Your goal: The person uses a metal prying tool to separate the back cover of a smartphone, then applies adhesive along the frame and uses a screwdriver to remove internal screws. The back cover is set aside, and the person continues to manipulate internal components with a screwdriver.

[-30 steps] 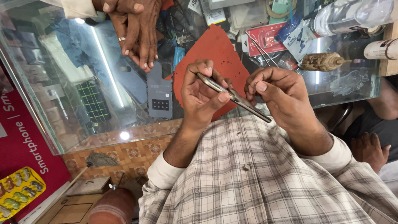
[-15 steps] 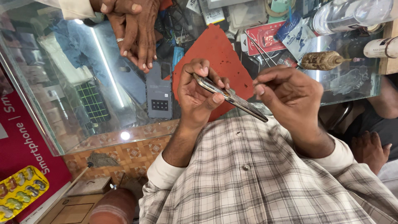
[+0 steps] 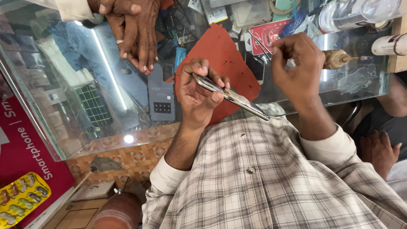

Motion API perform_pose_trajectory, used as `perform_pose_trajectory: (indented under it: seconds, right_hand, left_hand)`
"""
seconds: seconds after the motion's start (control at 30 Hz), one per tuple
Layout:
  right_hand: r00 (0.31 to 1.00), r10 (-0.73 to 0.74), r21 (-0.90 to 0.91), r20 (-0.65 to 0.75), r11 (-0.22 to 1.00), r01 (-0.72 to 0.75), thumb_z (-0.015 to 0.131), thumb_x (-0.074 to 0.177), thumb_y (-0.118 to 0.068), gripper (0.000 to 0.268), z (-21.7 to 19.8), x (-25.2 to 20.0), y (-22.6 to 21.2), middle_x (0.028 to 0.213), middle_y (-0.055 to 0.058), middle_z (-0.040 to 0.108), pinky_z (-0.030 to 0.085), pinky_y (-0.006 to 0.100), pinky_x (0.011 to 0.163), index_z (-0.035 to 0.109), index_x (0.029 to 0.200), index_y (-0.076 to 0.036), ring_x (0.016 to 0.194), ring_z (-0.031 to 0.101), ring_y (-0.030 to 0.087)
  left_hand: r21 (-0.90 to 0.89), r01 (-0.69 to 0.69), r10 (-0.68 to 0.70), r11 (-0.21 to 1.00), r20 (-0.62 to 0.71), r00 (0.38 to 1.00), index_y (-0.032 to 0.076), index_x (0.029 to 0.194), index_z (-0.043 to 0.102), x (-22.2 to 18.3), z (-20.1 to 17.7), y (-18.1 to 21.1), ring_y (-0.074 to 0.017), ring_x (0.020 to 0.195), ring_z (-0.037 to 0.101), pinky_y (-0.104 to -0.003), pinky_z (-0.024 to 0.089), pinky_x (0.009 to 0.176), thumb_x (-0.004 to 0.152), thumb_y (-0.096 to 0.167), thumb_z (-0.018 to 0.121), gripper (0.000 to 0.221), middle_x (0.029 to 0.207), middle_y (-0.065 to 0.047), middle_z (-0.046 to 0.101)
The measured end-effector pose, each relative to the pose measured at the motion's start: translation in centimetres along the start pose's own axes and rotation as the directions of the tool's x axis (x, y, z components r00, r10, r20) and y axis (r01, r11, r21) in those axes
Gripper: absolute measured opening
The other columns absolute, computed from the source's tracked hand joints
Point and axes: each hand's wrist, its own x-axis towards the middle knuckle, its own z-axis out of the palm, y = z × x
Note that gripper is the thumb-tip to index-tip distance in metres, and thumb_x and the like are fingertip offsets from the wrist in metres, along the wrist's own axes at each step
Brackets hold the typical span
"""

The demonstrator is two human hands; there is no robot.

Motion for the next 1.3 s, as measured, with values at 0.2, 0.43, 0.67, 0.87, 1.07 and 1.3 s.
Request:
perform_pose_trajectory:
  seconds: [0.2, 0.43, 0.67, 0.87, 1.07, 1.3]
  right_hand:
    - [0.999, -0.043, -0.239, 0.010, 0.970, 0.044, 0.069, 0.103, 0.009, 0.013, -0.5, -0.5, 1.0, 0.097, 0.013, 0.071, 0.052, 0.032, 0.067, 0.070, 0.114, 0.003, 0.075, 0.068, 0.021]
    - [0.947, -0.200, 0.227, 0.251, 0.963, 0.143, 0.072, 0.090, -0.001, 0.018, -2.5, -0.9, -4.9, 0.111, 0.017, 0.072, 0.058, 0.029, 0.071, 0.068, 0.108, -0.001, 0.083, 0.072, 0.021]
    - [0.918, -0.177, 0.311, 0.355, 0.948, 0.062, 0.076, 0.090, -0.006, 0.016, -2.5, -2.0, -8.4, 0.103, 0.014, 0.070, 0.058, 0.033, 0.077, 0.069, 0.104, -0.001, 0.092, 0.072, 0.023]
    - [0.920, 0.010, 0.403, 0.391, 0.897, -0.181, 0.067, 0.101, -0.002, 0.004, -2.1, -2.9, -7.4, 0.099, 0.012, 0.073, 0.055, 0.029, 0.078, 0.068, 0.101, 0.002, 0.089, 0.072, 0.018]
    - [0.907, 0.010, 0.497, 0.420, 0.834, -0.239, 0.063, 0.105, -0.011, 0.015, -1.9, -3.2, -6.7, 0.107, 0.014, 0.071, 0.056, 0.028, 0.086, 0.068, 0.109, 0.004, 0.095, 0.070, 0.017]
    - [0.828, -0.128, 0.340, 0.546, 0.937, -0.079, 0.080, 0.085, -0.032, 0.083, -1.1, -3.2, -6.6, 0.140, 0.024, 0.051, 0.047, 0.047, 0.109, 0.036, 0.146, 0.004, 0.132, 0.056, 0.035]
  left_hand:
    - [0.000, 0.015, -0.015, 1.000, 0.002, 1.000, 0.012, 0.125, 0.051, 0.1, -0.1, 0.0, -0.0115, 0.100, 0.064, -0.041, 0.058, 0.091, 0.093, 0.005, 0.084, 0.047, 0.118, -0.001, 0.045]
    - [-0.009, 0.024, -0.024, 1.000, 0.032, 0.999, 0.013, 0.124, 0.051, 0.2, 0.3, 0.0, -0.0113, 0.100, 0.062, -0.041, 0.057, 0.092, 0.091, 0.008, 0.087, 0.049, 0.118, 0.000, 0.045]
    - [-0.102, 0.028, -0.015, 0.994, 0.127, 0.992, 0.016, 0.120, 0.052, 0.7, 0.4, 0.1, -0.0116, 0.097, 0.061, -0.041, 0.055, 0.090, 0.085, 0.015, 0.090, 0.051, 0.116, 0.000, 0.043]
    - [-0.189, 0.037, -0.002, 0.981, 0.181, 0.983, 0.018, 0.115, 0.051, 1.1, 0.4, 0.0, -0.0112, 0.095, 0.062, -0.039, 0.054, 0.087, 0.084, 0.020, 0.089, 0.049, 0.115, 0.000, 0.043]
    - [-0.230, 0.022, 0.020, 0.973, 0.181, 0.983, 0.018, 0.113, 0.051, 1.2, 0.2, -0.3, -0.0107, 0.094, 0.061, -0.039, 0.052, 0.086, 0.081, 0.021, 0.089, 0.050, 0.119, 0.000, 0.043]
    - [-0.186, -0.008, 0.034, 0.983, 0.139, 0.990, 0.019, 0.112, 0.050, 0.9, -0.2, -0.3, -0.0110, 0.097, 0.061, -0.042, 0.051, 0.095, 0.081, 0.024, 0.093, 0.053, 0.118, 0.000, 0.042]
